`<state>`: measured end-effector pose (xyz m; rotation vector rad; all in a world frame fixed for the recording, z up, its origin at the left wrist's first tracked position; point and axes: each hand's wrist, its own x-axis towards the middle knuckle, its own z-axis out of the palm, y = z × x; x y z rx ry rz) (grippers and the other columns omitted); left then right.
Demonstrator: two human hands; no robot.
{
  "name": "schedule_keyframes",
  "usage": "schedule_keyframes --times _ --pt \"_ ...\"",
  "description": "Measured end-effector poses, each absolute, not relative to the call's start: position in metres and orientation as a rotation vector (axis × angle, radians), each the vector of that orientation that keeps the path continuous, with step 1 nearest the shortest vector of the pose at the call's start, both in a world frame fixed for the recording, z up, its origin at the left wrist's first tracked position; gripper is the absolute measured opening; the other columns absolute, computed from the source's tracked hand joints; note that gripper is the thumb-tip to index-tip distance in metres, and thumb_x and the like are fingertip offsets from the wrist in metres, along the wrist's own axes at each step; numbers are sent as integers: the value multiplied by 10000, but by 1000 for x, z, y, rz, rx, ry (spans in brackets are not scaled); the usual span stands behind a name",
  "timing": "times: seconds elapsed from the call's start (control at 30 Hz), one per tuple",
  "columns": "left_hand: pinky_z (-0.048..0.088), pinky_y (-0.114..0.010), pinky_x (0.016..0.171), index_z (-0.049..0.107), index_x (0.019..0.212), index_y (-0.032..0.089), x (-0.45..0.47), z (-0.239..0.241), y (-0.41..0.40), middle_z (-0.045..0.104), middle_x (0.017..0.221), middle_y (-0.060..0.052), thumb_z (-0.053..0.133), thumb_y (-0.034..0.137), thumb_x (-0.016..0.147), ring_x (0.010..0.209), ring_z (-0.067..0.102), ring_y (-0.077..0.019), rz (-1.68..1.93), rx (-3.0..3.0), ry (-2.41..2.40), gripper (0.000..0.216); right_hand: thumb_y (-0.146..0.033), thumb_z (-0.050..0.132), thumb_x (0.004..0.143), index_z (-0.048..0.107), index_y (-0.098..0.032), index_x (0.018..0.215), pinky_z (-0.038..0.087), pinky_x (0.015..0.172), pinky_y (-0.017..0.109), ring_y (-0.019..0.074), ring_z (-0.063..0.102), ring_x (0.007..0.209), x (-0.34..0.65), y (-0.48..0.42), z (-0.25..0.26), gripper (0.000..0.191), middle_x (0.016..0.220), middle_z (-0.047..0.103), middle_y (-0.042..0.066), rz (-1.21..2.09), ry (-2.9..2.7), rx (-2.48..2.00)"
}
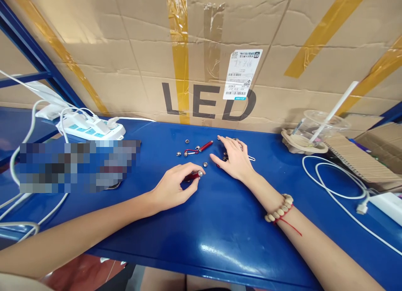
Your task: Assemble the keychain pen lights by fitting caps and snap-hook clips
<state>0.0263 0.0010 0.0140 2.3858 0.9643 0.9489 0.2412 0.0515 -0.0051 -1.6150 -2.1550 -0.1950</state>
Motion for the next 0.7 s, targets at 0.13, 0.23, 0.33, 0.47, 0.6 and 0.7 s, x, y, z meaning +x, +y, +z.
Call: schedule_keyframes --times 0.13,0.23,0.33,0.47,0.6,0.7 --pt "449 -241 745 565 941 211 27 13 2 682 883 21 470 146 796 750 617 -104 953 2400 952 185 -546 364 865 355 -196 1380 212 1061 507 278 358 1310 241 56 -6 622 1387 452 110 -206 -2242 -1591" --pt "448 -242 741 564 940 209 27 14 2 681 889 21 469 144 795 749 614 -105 937 2406 938 185 -547 360 868 372 -178 1372 188 1071 516 280 333 1326 240 57 -6 624 1389 446 122 -206 -2288 -1590" --pt "451 -241 746 563 938 209 26 14 2 678 895 19 469 141 793 758 610 -107 930 2411 933 186 -534 359 874 395 -160 1354 182 1071 516 278 367 1304 239 57 -5 609 1337 503 134 -208 -2289 -1584" --pt "455 -235 734 563 932 210 26 14 2 676 880 21 469 145 795 739 600 -104 945 2411 939 179 -513 387 872 421 -172 1328 177 1069 508 266 456 1226 238 54 -2 570 1255 573 120 -267 -2277 -1499" --pt "457 -240 745 566 924 209 25 14 3 673 882 22 462 150 801 737 595 -105 949 2424 945 172 -468 440 864 432 -186 1312 197 1061 482 245 527 1128 234 46 3 530 1163 630 91 -300 -2285 -1398" --pt "459 -242 749 567 925 205 25 14 4 674 881 16 460 152 802 747 599 -108 957 2422 951 171 -420 462 862 442 -195 1302 221 1046 468 237 560 1062 229 38 8 495 1063 676 68 -294 -2284 -1347"
